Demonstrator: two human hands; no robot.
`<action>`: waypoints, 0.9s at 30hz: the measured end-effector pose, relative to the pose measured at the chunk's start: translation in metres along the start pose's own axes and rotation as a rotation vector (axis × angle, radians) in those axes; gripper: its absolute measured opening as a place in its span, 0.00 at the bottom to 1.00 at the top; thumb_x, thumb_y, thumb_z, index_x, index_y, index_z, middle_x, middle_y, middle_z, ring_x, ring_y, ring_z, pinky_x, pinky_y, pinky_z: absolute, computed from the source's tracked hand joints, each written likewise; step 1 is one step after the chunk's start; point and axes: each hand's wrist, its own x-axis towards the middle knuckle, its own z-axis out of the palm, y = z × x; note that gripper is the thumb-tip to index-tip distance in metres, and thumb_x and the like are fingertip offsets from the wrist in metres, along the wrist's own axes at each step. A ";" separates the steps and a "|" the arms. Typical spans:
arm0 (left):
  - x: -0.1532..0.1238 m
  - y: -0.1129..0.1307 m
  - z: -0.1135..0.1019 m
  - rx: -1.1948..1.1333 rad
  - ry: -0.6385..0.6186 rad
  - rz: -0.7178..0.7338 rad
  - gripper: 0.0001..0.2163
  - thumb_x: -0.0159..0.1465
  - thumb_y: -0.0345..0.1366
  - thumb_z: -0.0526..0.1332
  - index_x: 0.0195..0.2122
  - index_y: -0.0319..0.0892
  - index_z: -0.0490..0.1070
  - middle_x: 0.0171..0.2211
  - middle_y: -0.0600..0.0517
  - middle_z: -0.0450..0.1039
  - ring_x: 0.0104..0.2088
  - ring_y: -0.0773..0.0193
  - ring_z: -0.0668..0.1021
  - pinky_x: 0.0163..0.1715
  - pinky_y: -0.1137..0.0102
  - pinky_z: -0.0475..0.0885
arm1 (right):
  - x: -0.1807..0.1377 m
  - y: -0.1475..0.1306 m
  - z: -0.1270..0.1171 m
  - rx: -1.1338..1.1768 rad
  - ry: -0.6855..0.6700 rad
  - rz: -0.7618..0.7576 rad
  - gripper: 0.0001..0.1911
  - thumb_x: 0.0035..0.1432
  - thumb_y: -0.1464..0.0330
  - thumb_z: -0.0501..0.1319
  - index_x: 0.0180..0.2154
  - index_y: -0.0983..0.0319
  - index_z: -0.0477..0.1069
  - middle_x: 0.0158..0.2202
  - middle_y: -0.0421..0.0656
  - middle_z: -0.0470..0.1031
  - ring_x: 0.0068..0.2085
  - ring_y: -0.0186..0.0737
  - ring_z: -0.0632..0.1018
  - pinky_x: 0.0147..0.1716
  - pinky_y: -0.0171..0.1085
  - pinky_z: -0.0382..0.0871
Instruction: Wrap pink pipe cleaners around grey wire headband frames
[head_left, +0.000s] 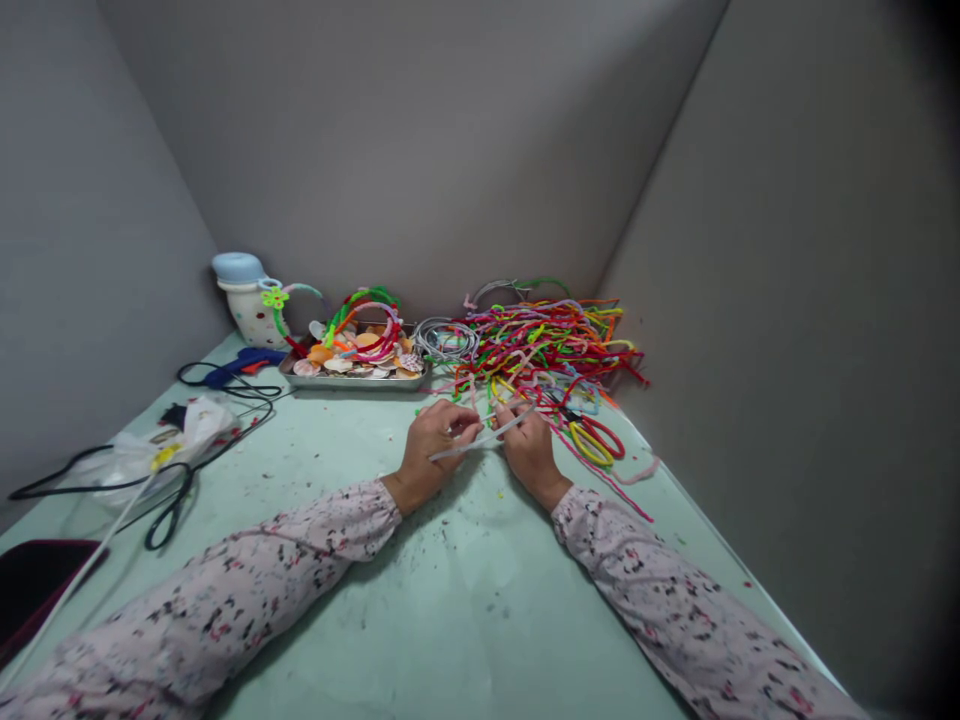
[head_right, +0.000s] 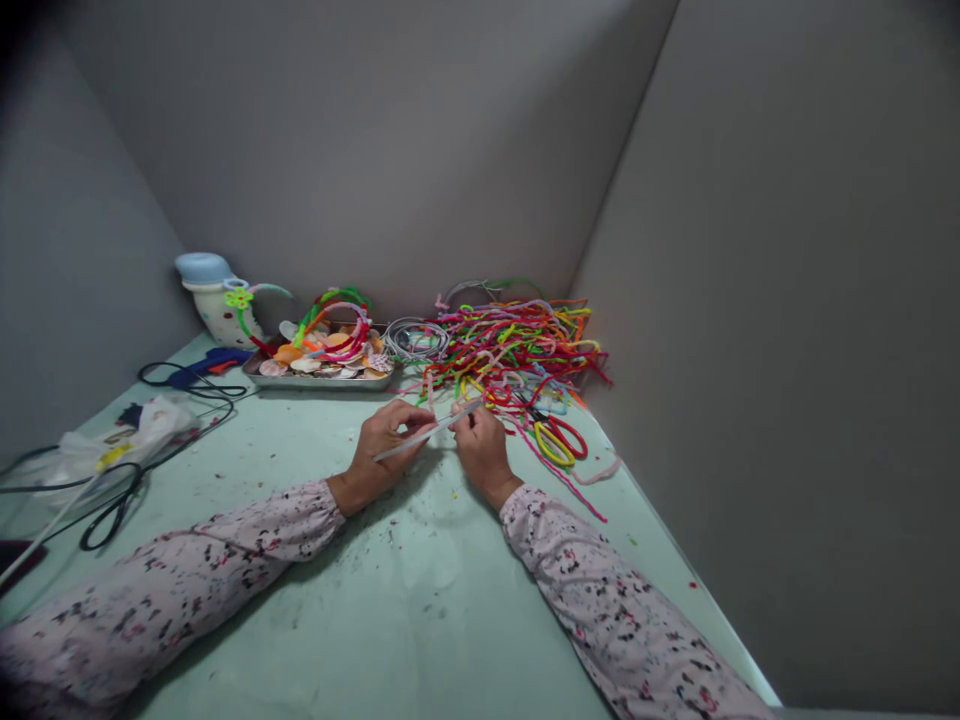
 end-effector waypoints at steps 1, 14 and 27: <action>0.000 0.000 0.000 -0.002 0.005 0.003 0.06 0.59 0.36 0.62 0.35 0.42 0.76 0.31 0.50 0.75 0.33 0.64 0.75 0.35 0.70 0.70 | 0.000 0.000 0.000 -0.013 -0.001 -0.006 0.16 0.61 0.63 0.52 0.23 0.61 0.66 0.22 0.39 0.70 0.26 0.36 0.70 0.28 0.35 0.59; 0.000 -0.002 0.001 0.022 0.018 0.026 0.06 0.59 0.35 0.63 0.36 0.42 0.77 0.31 0.49 0.76 0.33 0.63 0.76 0.35 0.69 0.71 | 0.000 0.001 0.001 0.001 0.004 -0.011 0.17 0.62 0.61 0.52 0.23 0.61 0.66 0.22 0.39 0.70 0.26 0.36 0.69 0.28 0.35 0.59; 0.000 -0.003 0.004 -0.013 0.033 -0.004 0.06 0.59 0.35 0.63 0.37 0.43 0.76 0.33 0.49 0.75 0.35 0.63 0.76 0.36 0.68 0.71 | 0.000 0.001 0.002 0.020 0.009 -0.024 0.17 0.62 0.62 0.51 0.24 0.61 0.66 0.23 0.39 0.69 0.26 0.36 0.70 0.28 0.34 0.59</action>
